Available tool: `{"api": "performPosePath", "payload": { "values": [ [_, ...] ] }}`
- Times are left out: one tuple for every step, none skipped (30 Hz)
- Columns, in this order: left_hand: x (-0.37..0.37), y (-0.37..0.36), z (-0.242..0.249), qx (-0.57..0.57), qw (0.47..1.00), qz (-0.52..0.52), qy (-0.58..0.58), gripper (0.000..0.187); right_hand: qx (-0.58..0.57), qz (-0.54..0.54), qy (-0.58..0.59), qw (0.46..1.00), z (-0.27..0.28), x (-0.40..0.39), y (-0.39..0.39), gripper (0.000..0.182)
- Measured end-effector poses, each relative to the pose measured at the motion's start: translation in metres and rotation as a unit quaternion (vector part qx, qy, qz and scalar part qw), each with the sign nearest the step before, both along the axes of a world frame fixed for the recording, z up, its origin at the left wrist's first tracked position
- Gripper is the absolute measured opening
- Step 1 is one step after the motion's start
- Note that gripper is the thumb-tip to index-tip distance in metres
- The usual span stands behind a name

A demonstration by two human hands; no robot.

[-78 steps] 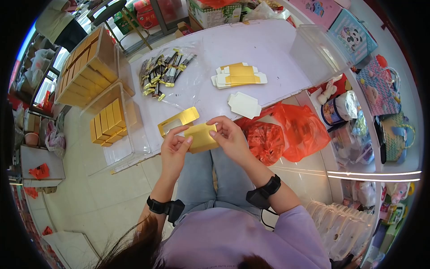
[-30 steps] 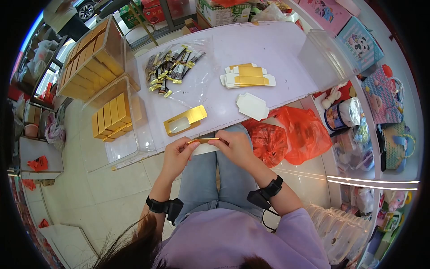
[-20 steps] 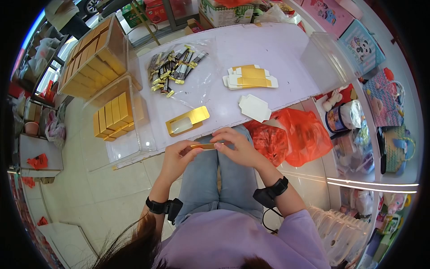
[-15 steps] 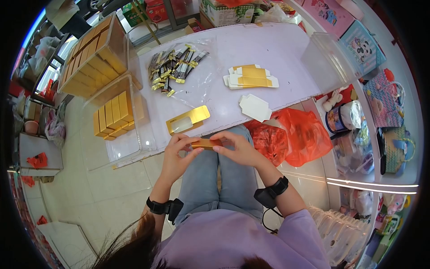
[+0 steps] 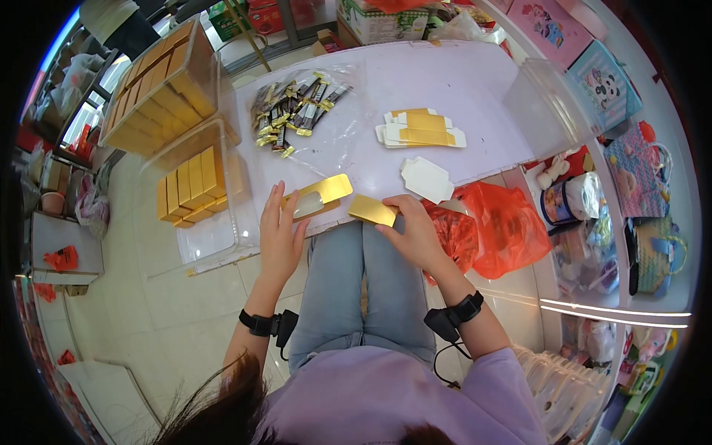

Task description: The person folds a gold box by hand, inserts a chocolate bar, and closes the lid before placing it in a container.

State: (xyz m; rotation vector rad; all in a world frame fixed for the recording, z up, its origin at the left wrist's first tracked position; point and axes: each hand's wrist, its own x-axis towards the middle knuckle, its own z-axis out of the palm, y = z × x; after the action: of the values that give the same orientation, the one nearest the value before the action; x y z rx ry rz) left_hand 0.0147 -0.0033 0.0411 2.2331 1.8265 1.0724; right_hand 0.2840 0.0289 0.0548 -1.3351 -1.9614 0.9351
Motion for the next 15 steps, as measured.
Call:
{"api": "performPosePath", "payload": {
  "values": [
    [-0.003,0.004,-0.006,-0.009,1.000,0.003,0.027,0.057,0.024,-0.044,-0.021,0.999,-0.004,0.000,0.001,0.042],
    [-0.007,0.006,-0.012,-0.018,0.998,0.006,0.054,0.058,0.047,-0.050,-0.041,0.997,-0.008,0.000,0.003,0.042],
    [-0.011,0.008,-0.020,-0.016,0.998,0.007,0.054,0.058,0.049,-0.049,-0.041,0.997,-0.011,-0.001,0.006,0.042],
    [-0.014,0.009,-0.024,-0.027,0.997,-0.007,0.074,0.058,0.053,-0.060,-0.046,0.996,-0.012,-0.004,0.007,0.042],
    [-0.016,0.008,-0.029,-0.039,0.995,-0.022,0.094,0.059,0.056,-0.071,-0.051,0.995,-0.013,-0.006,0.008,0.042],
    [-0.017,0.006,-0.034,-0.039,0.995,-0.021,0.094,0.059,0.056,-0.071,-0.051,0.995,-0.014,-0.009,0.010,0.042],
    [-0.017,0.005,-0.034,-0.048,0.997,-0.029,0.060,0.058,0.035,-0.069,-0.041,0.996,-0.014,-0.013,0.012,0.042],
    [-0.018,0.004,-0.035,-0.057,0.997,-0.037,0.025,0.058,0.015,-0.067,-0.030,0.997,-0.014,-0.017,0.015,0.041],
    [-0.018,0.004,-0.036,-0.058,0.997,-0.037,0.024,0.058,0.014,-0.066,-0.030,0.997,-0.014,-0.019,0.017,0.041],
    [-0.020,0.004,-0.036,-0.057,0.997,-0.041,0.035,0.058,0.004,-0.036,0.004,0.999,-0.015,-0.023,0.019,0.041],
    [-0.021,0.004,-0.035,-0.055,0.996,-0.044,0.046,0.058,-0.006,-0.005,0.038,0.999,-0.016,-0.025,0.022,0.042],
    [-0.022,0.004,-0.035,-0.055,0.997,-0.042,0.045,0.058,-0.006,-0.003,0.038,0.999,-0.017,-0.026,0.026,0.042],
    [-0.022,0.004,-0.035,-0.052,0.997,-0.048,0.037,0.058,-0.015,0.017,0.062,0.998,-0.018,-0.025,0.029,0.042],
    [-0.022,0.004,-0.035,-0.049,0.997,-0.054,0.028,0.059,-0.025,0.037,0.086,0.995,-0.021,-0.024,0.033,0.042],
    [-0.022,0.004,-0.034,-0.049,0.997,-0.053,0.028,0.059,-0.026,0.038,0.085,0.995,-0.025,-0.024,0.037,0.042]
  ]
}}
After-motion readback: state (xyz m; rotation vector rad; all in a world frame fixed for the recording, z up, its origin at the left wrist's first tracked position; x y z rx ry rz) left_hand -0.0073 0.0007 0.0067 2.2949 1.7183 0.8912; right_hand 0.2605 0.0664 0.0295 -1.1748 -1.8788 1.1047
